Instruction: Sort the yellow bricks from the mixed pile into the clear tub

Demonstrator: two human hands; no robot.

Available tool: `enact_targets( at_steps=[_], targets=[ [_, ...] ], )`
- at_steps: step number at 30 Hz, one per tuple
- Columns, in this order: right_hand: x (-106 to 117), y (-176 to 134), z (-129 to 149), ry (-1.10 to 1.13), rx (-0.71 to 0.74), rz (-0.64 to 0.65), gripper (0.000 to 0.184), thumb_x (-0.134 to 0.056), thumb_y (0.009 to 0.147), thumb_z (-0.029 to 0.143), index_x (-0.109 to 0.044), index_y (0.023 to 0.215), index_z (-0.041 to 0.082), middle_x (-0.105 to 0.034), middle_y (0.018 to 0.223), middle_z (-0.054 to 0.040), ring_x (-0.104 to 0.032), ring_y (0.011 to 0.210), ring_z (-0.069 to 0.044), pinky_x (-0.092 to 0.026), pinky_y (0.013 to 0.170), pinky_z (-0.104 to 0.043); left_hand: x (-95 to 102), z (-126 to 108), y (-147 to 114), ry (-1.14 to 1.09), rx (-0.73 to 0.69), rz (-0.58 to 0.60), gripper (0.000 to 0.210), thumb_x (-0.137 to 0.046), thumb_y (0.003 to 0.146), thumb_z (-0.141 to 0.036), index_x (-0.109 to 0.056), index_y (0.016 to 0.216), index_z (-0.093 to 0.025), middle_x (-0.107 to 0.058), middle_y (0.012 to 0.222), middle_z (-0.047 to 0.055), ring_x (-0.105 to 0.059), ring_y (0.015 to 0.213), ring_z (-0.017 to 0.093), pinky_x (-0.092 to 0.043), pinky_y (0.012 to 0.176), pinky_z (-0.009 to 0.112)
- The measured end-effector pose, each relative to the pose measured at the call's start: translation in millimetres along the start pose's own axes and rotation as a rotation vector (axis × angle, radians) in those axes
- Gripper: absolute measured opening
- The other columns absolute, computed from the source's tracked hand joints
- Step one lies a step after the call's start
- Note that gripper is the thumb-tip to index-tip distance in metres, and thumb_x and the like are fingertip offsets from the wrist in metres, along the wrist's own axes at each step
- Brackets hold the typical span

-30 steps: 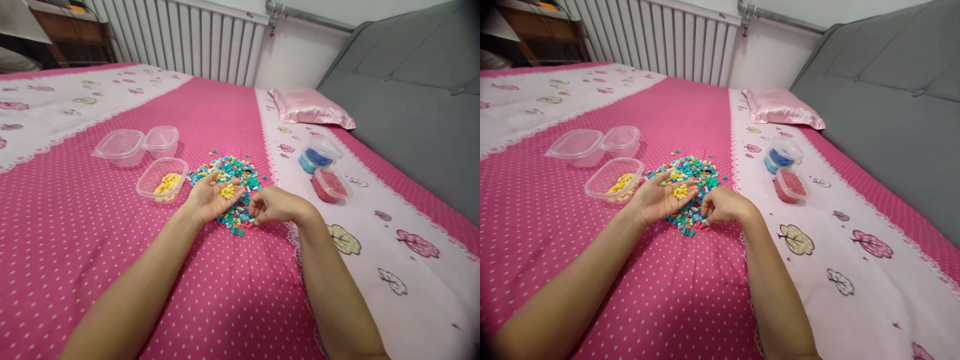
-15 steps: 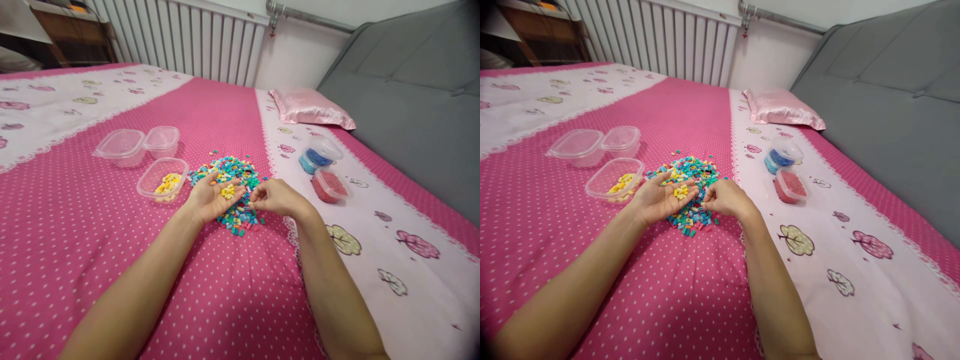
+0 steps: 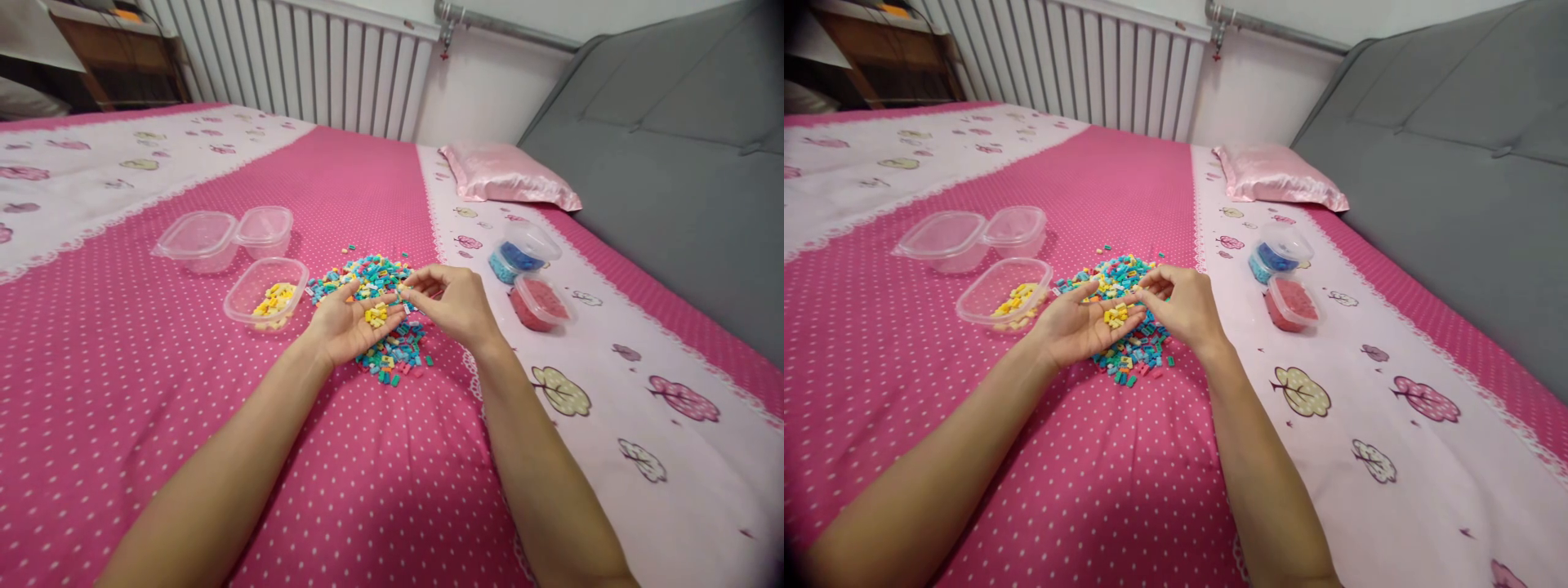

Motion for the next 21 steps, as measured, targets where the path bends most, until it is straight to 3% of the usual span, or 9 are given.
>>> enact_targets(
  at_steps=[9, 15, 17, 21],
  targets=[
    [-6, 0, 2, 0.007, 0.03, 0.001, 0.022, -0.064, 0.074, 0.02, -0.071, 0.094, 0.015, -0.073, 0.079, -0.0038, -0.066, 0.067, -0.013, -0.051, 0.066, -0.025, 1.3, 0, 0, -0.022, 0.016, 0.028, 0.056, -0.027, 0.096, -0.043, -0.046, 0.127, 0.001, -0.067, 0.086, 0.018, -0.07, 0.081, 0.023, -0.058, 0.072, 0.03],
    [-2, 0, -6, -0.088, -0.06, -0.09, 0.016, -0.065, 0.072, 0.02, -0.073, 0.086, 0.016, -0.073, 0.077, -0.0024, -0.065, 0.065, -0.014, -0.05, 0.065, -0.026, 0.7, -2, -2, 0.003, -0.017, -0.031, 0.056, -0.028, 0.095, -0.042, -0.047, 0.126, 0.001, -0.066, 0.089, 0.02, -0.069, 0.082, 0.023, -0.058, 0.069, 0.029],
    [-2, 0, -10, -0.144, -0.119, -0.033, 0.014, -0.066, 0.072, 0.02, -0.073, 0.084, 0.017, -0.073, 0.076, -0.0024, -0.065, 0.065, -0.014, -0.049, 0.065, -0.026, 0.5, -4, -2, 0.004, -0.075, -0.054, 0.054, -0.029, 0.095, -0.041, -0.048, 0.125, 0.001, -0.066, 0.088, 0.02, -0.068, 0.08, 0.022, -0.058, 0.069, 0.028],
    [-11, -3, -17, -0.237, -0.192, 0.244, 0.012, -0.069, 0.069, 0.022, -0.075, 0.078, 0.018, -0.073, 0.072, -0.0021, -0.065, 0.066, -0.014, -0.045, 0.061, -0.025, 1.1, -7, -2, -0.026, -0.165, -0.094, 0.053, -0.031, 0.095, -0.04, -0.048, 0.125, 0.0, -0.066, 0.094, 0.021, -0.068, 0.081, 0.022, -0.058, 0.068, 0.027]
  ],
)
Point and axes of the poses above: each hand's wrist, its own y-axis towards the middle knuckle, its own x-axis out of the back of the hand, z = x × y, the point moved 2 cm from there along y, towards the middle knuckle
